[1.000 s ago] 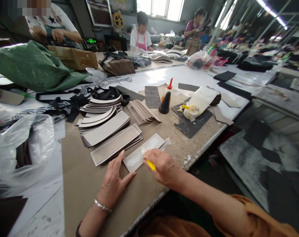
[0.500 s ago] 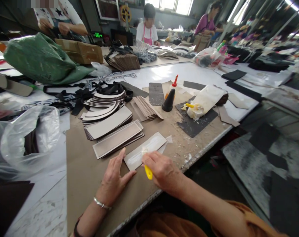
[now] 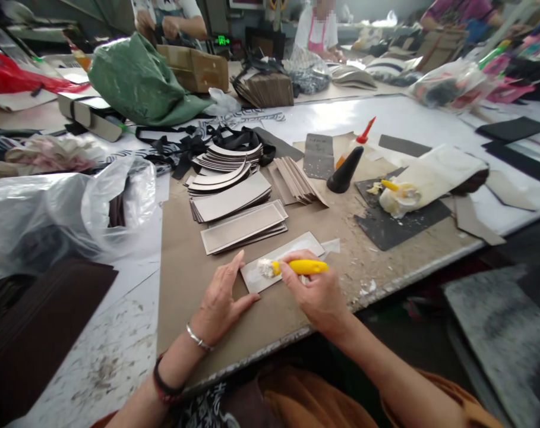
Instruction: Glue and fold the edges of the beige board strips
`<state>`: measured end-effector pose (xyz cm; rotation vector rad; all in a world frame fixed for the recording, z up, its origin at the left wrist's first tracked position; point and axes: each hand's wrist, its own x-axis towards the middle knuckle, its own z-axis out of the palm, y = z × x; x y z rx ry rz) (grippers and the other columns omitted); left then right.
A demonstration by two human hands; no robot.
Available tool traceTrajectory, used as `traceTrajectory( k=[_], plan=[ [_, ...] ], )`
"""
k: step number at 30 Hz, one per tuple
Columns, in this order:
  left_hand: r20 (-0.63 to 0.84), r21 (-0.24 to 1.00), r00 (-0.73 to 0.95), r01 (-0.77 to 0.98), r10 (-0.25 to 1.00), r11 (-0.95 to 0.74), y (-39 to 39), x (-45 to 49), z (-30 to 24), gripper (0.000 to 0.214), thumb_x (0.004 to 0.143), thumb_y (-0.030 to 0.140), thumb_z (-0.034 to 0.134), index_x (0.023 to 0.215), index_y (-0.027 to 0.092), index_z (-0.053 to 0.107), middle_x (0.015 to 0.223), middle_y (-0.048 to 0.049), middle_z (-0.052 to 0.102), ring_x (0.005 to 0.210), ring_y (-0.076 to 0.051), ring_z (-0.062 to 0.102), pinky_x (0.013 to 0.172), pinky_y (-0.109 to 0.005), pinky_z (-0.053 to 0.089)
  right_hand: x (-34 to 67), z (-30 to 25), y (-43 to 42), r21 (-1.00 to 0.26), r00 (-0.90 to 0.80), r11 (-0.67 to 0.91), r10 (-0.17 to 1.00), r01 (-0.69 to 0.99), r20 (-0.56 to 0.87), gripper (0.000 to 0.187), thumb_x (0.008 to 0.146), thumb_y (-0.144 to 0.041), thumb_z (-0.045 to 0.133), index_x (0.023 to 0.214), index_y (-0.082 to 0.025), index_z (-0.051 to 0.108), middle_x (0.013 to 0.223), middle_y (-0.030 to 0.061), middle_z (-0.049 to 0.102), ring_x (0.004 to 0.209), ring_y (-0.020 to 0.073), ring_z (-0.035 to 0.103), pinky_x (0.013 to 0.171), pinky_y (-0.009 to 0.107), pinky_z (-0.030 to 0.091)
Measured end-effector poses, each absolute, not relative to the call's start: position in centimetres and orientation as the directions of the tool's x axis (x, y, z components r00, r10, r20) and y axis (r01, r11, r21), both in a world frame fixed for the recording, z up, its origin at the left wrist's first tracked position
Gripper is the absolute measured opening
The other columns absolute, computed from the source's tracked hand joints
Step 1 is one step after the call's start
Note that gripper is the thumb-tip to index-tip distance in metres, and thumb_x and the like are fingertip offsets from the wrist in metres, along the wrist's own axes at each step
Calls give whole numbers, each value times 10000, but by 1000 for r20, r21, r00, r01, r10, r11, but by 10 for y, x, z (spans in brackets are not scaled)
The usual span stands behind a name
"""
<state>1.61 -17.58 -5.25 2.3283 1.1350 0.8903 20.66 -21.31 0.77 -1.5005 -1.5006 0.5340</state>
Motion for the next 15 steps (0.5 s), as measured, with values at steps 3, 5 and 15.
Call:
traceTrajectory(
  k=[3,5,15],
  plan=[
    [366,593,471,547,803,-591,-176,15,-53,843,761,274,660,1426,234,145,1118,-111,552,1024,-250,543,915,-443,460,203,1,-211,-872,157,135,960,471,233,196,861,-368,528,827,-190,603,788,39,624,711,173,608,650,283,509],
    [365,590,476,547,800,-594,-176,15,-54,830,769,284,653,1425,229,148,1122,-113,550,1033,-249,539,924,-440,456,214,-3,-208,-851,212,102,947,515,242,213,853,-387,535,829,-186,602,784,41,624,697,175,605,646,289,500],
    [394,557,497,540,773,-631,-174,12,-55,847,765,382,648,1427,214,147,1140,-128,560,1034,-253,538,926,-433,453,228,14,-223,-820,309,22,920,573,241,185,832,-379,566,821,-197,599,781,42,628,669,180,614,610,298,501]
  ],
)
